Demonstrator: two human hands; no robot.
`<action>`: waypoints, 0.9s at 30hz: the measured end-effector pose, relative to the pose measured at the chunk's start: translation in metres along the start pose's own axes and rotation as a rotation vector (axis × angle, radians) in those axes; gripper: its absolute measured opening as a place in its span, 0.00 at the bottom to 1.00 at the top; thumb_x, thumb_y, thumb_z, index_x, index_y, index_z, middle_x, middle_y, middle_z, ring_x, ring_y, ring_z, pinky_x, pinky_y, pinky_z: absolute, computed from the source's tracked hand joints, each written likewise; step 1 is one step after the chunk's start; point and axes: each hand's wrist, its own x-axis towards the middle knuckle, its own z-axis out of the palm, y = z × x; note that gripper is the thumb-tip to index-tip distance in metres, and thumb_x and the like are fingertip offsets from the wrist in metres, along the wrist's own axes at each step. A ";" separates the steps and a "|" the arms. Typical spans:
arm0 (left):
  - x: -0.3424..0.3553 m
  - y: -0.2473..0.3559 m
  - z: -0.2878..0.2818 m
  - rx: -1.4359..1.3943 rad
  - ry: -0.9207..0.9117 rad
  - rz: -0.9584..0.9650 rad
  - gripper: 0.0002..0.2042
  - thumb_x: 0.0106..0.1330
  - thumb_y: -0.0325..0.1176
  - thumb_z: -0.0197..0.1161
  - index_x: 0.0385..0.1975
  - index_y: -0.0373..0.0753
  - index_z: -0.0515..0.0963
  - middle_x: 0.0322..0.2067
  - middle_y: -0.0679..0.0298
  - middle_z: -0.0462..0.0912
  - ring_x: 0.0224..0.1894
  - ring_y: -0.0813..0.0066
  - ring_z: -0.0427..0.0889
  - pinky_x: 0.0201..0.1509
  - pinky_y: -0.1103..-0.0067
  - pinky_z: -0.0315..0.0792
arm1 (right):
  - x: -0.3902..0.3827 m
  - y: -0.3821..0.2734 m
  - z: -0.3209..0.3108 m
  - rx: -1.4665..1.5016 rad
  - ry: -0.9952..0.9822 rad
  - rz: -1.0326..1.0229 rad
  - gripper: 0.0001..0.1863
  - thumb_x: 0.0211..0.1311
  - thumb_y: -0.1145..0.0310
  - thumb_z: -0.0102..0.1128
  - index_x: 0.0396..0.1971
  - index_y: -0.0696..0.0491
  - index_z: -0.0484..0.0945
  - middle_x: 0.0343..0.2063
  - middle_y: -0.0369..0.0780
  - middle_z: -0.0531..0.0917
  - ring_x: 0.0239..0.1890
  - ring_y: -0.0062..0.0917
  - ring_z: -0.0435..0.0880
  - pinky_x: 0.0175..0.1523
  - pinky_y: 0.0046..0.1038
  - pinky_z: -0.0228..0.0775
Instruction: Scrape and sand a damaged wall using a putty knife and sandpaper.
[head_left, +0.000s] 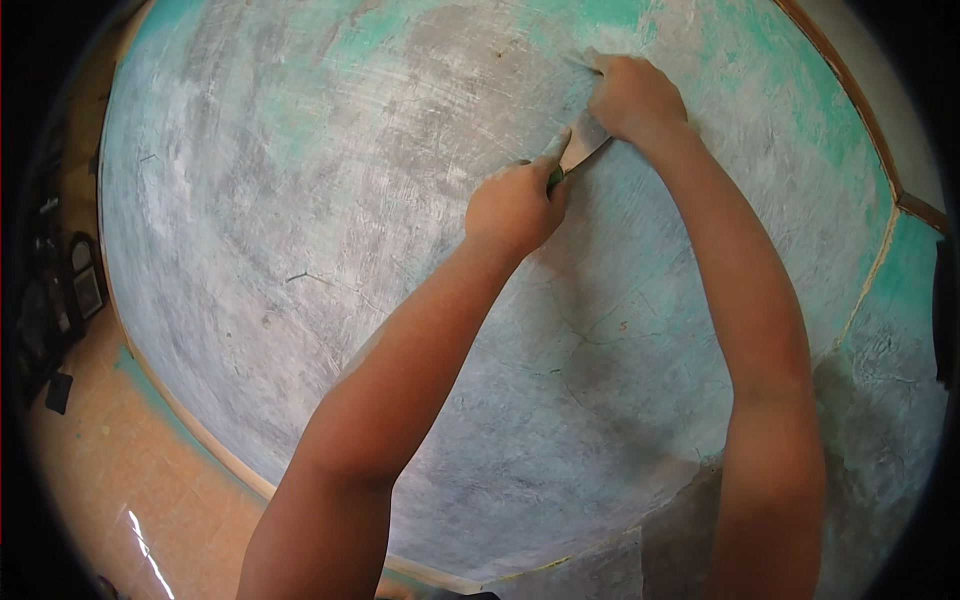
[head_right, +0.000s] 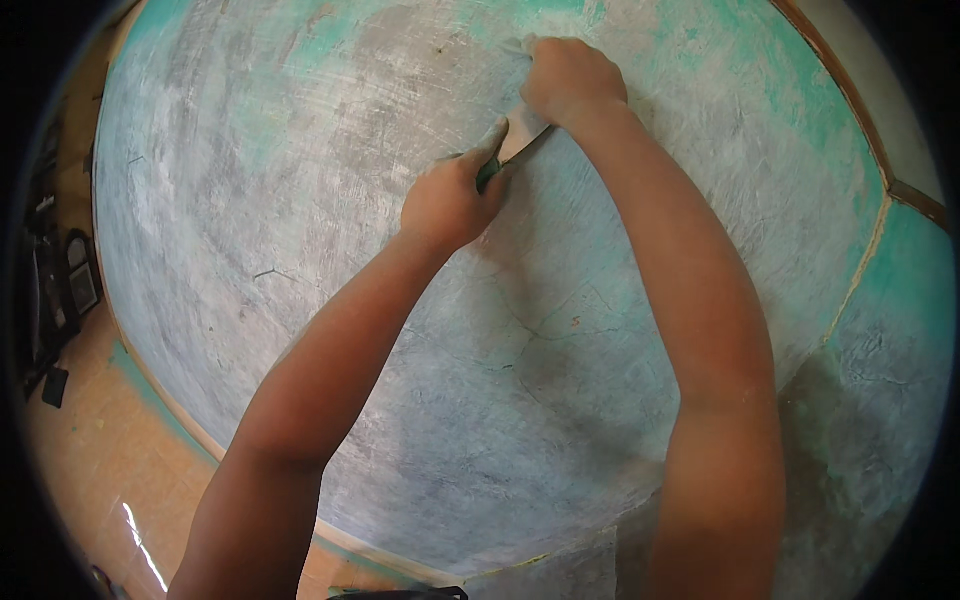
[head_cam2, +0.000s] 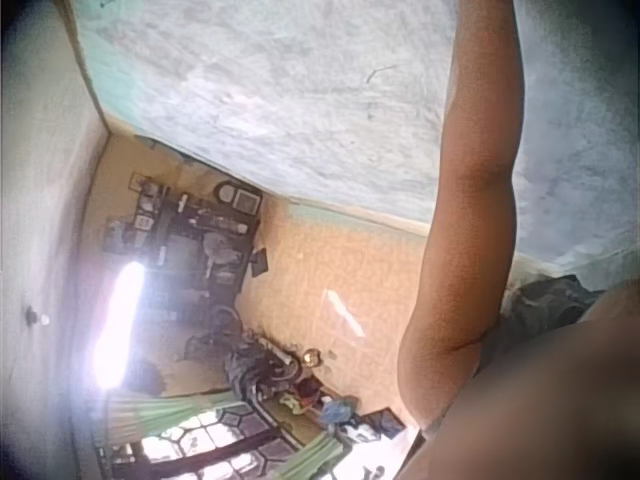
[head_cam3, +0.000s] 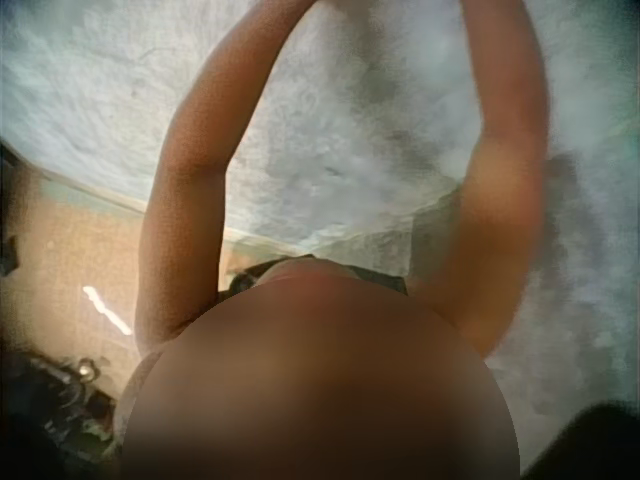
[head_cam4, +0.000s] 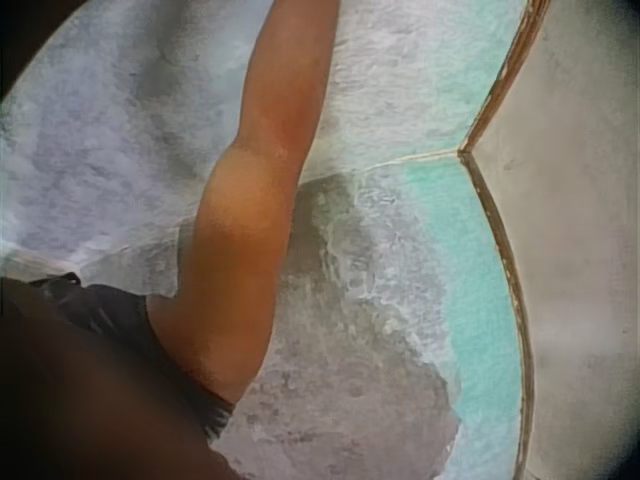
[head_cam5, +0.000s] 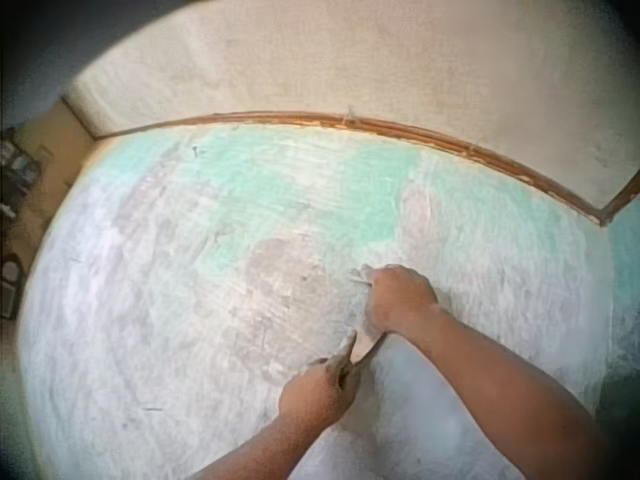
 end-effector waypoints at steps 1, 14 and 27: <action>-0.002 -0.005 -0.003 0.007 0.000 -0.011 0.27 0.64 0.45 0.58 0.65 0.60 0.66 0.32 0.49 0.82 0.37 0.48 0.82 0.41 0.61 0.76 | -0.006 -0.007 -0.001 0.037 -0.109 0.001 0.21 0.57 0.69 0.53 0.51 0.44 0.80 0.45 0.44 0.83 0.49 0.39 0.82 0.54 0.38 0.74; -0.013 -0.008 -0.002 0.021 -0.024 -0.021 0.28 0.63 0.42 0.58 0.65 0.63 0.65 0.34 0.51 0.82 0.37 0.49 0.82 0.42 0.61 0.76 | -0.027 -0.013 -0.003 -0.106 -0.126 -0.127 0.15 0.56 0.65 0.58 0.44 0.48 0.81 0.43 0.45 0.83 0.48 0.39 0.82 0.52 0.39 0.75; -0.014 -0.008 0.000 0.046 -0.010 -0.019 0.28 0.63 0.42 0.59 0.65 0.62 0.66 0.31 0.51 0.82 0.36 0.50 0.82 0.42 0.61 0.76 | -0.032 -0.015 0.001 -0.062 -0.116 -0.094 0.16 0.56 0.63 0.58 0.45 0.51 0.80 0.44 0.46 0.83 0.49 0.40 0.81 0.53 0.40 0.74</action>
